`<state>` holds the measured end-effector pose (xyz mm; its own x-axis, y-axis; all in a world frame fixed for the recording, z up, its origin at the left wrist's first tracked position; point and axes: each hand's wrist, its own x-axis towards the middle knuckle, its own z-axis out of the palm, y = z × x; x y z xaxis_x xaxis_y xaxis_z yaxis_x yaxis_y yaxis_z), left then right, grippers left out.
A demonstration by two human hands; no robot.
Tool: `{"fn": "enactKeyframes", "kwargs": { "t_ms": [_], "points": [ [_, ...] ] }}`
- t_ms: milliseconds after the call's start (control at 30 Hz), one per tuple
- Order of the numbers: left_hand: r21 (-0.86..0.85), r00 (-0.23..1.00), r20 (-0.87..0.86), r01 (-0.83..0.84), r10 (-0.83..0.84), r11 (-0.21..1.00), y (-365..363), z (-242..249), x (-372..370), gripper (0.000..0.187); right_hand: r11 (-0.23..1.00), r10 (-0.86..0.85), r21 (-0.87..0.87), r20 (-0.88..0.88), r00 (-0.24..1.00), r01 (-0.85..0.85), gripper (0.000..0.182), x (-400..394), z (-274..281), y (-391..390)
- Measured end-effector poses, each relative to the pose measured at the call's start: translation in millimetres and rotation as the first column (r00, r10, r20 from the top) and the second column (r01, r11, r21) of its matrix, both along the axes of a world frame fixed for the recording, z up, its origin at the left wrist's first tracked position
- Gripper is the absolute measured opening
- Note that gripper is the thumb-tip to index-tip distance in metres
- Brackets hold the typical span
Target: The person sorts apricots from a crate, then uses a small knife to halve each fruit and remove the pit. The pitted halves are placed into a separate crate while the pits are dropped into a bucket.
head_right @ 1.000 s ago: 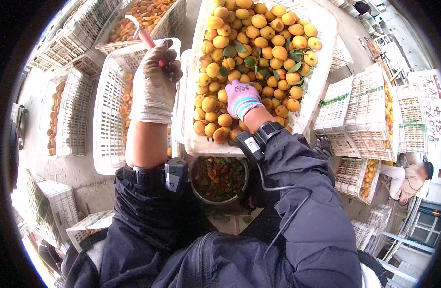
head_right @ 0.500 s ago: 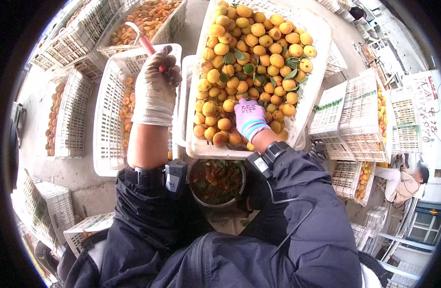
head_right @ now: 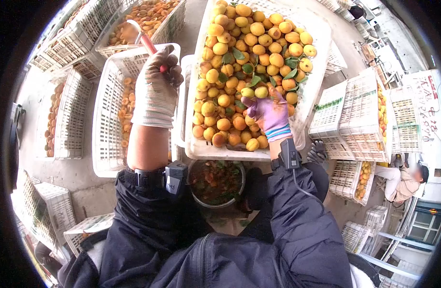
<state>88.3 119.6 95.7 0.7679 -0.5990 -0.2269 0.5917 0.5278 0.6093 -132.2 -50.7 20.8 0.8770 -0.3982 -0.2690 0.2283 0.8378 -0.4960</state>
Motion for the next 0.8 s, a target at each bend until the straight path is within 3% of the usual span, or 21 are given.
{"fn": "enactKeyframes", "kwargs": {
  "t_ms": [33, 100, 167, 200, 233, 300, 333, 367, 433, 500, 533, 567, 600, 633, 700, 733, 767, 800],
  "points": [
    [-0.004, 1.000, 0.008, 0.001, -0.001, 1.000, -0.6, -1.1, 0.2, 0.015, 0.993, -0.082, -0.094, -0.089, 0.993, 0.073, 0.045, 7.6, -8.2, 1.6],
    [0.003, 1.000, 0.007, 0.000, 0.000, 1.000, -0.3, -1.4, 1.5, 0.015, 0.973, -0.196, -0.207, -0.491, 0.849, 0.105, 0.045, 27.8, -18.3, -2.4],
    [0.011, 1.000, 0.007, -0.001, 0.001, 1.000, -0.5, 0.4, -0.1, 0.015, 0.840, -0.273, -0.513, -0.680, 0.680, -0.176, 0.038, 49.8, -16.3, 4.8],
    [0.027, 1.000, 0.002, -0.015, 0.014, 1.000, -1.1, 2.6, -3.0, 0.015, 0.704, -0.328, -0.626, -0.705, 0.629, -0.334, 0.035, 63.1, -21.3, 10.9],
    [0.043, 1.000, 0.001, -0.030, 0.030, 0.999, -2.6, 4.6, -4.2, 0.014, 0.402, -0.438, -0.675, -0.735, 0.518, -0.619, 0.039, 73.6, -24.2, 12.4],
    [0.034, 1.000, -0.010, 0.004, -0.004, 0.999, -5.0, 2.0, -3.1, 0.015, -0.128, -0.710, -0.494, -0.559, 0.427, -0.860, 0.046, 93.6, -27.1, 20.8],
    [0.034, 1.000, 0.004, -0.011, 0.011, 0.999, -5.3, 4.3, -5.6, 0.015, -0.090, -0.687, -0.425, -0.629, 0.365, -0.901, 0.044, 105.0, -10.4, 28.9],
    [0.009, 1.000, 0.015, 0.016, -0.016, 1.000, -7.0, -1.8, -2.6, 0.015, -0.098, -0.674, -0.439, -0.631, 0.384, -0.893, 0.044, 111.9, -7.3, 31.1],
    [0.001, 0.995, 0.101, 0.022, -0.022, 1.000, -8.2, -4.7, -3.8, 0.014, -0.217, -0.694, -0.244, -0.642, 0.326, -0.945, 0.033, 127.3, -8.4, 33.9],
    [-0.026, 0.993, 0.115, 0.031, -0.028, 0.999, -11.7, -10.8, -4.8, 0.013, -0.436, -0.697, -0.227, -0.527, 0.486, -0.871, 0.022, 130.7, -34.1, 30.9],
    [0.067, 0.983, 0.186, -0.017, 0.005, 0.998, -8.7, -6.3, -10.2, 0.020, -0.499, -0.689, -0.205, -0.495, 0.529, -0.842, 0.022, 133.2, -43.7, 30.4],
    [0.114, 0.971, 0.235, 0.007, -0.034, 0.993, -12.2, -13.9, -5.6, 0.016, -0.483, -0.673, -0.219, -0.526, 0.520, -0.848, 0.021, 136.1, -28.6, 40.9],
    [0.146, 0.965, 0.258, -0.081, 0.041, 0.986, -10.6, -5.4, -14.7, 0.018, -0.435, -0.669, -0.329, -0.506, 0.545, -0.838, 0.022, 137.2, -42.9, 31.7],
    [0.321, 0.911, 0.408, -0.210, 0.065, 0.923, -6.0, 6.6, -20.0, 0.024, -0.527, -0.633, -0.219, -0.543, 0.551, -0.821, 0.024, 136.4, -36.4, 27.2],
    [0.103, 0.976, 0.199, -0.112, 0.090, 0.988, -35.4, -12.7, -24.5, 0.038, -0.551, -0.619, -0.196, -0.556, 0.555, -0.811, 0.024, 122.2, -35.7, 20.6],
    [0.057, 0.941, 0.231, -0.266, 0.246, 0.962, -50.5, -16.4, -28.5, 0.044, -0.543, -0.622, -0.186, -0.566, 0.541, -0.819, 0.024, 113.8, -33.9, 24.9],
    [0.016, 0.988, 0.076, -0.136, 0.134, 0.991, -51.8, -9.7, -29.5, 0.049, -0.544, -0.620, -0.185, -0.568, 0.541, -0.818, 0.025, 108.8, -33.3, 21.7],
    [0.038, 0.984, 0.090, -0.156, 0.152, 0.987, -65.4, -17.7, -30.1, 0.037, -0.539, -0.624, -0.191, -0.564, 0.541, -0.821, 0.025, 104.0, -31.0, 15.8]
  ]
}}
